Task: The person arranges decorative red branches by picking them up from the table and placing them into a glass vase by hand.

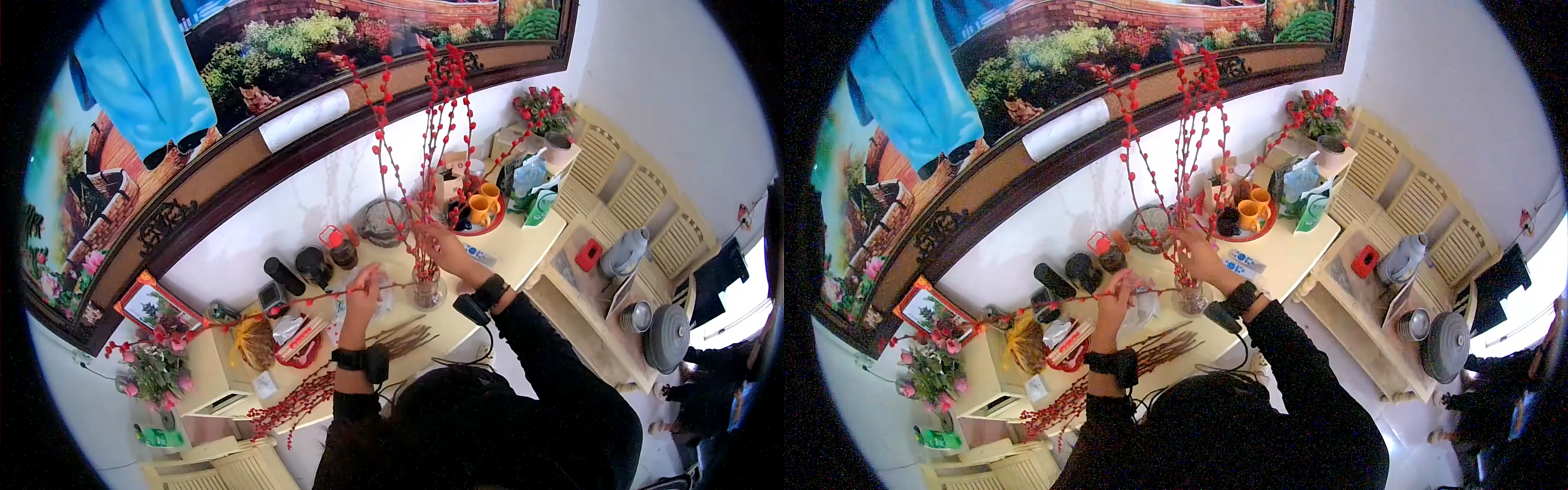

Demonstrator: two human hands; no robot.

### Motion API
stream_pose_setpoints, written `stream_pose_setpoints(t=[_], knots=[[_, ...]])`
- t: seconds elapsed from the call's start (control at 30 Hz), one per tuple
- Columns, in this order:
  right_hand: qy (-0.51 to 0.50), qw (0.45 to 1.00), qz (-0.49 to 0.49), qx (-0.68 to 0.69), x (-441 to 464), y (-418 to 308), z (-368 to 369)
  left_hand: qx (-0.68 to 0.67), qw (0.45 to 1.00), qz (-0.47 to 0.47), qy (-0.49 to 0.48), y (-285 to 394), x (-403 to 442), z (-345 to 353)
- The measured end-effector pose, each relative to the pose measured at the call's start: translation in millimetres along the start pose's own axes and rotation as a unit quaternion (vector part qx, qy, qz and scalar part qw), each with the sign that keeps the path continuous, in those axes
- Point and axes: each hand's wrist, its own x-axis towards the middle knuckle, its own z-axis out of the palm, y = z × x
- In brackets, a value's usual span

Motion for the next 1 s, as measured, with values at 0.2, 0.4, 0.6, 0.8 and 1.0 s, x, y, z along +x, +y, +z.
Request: stream_pose_setpoints(t=[0.2,0.4,0.6,0.8,1.0], knots=[[-0.025,0.999,0.031,0.02,-15.6,-14.0,-26.7,0.165,0.978,0.123,-0.017,18.0,35.0,38.8],[0.016,0.999,0.029,0.038,-30.5,-6.0,-29.3,0.347,0.925,0.151,-0.029,42.5,51.9,66.9],[0.039,0.996,0.013,0.079,-37.7,-40.4,-42.3,0.373,0.919,0.072,-0.105,41.1,64.8,88.3],[0.053,0.993,0.005,0.109,-29.5,-75.8,-52.6,0.318,0.927,0.12,-0.156,34.9,77.4,104.7],[0.134,0.99,0.002,0.037,-5.3,-47.8,-41.8,0.197,0.962,0.121,-0.145,-39.6,106.9,130.2]])
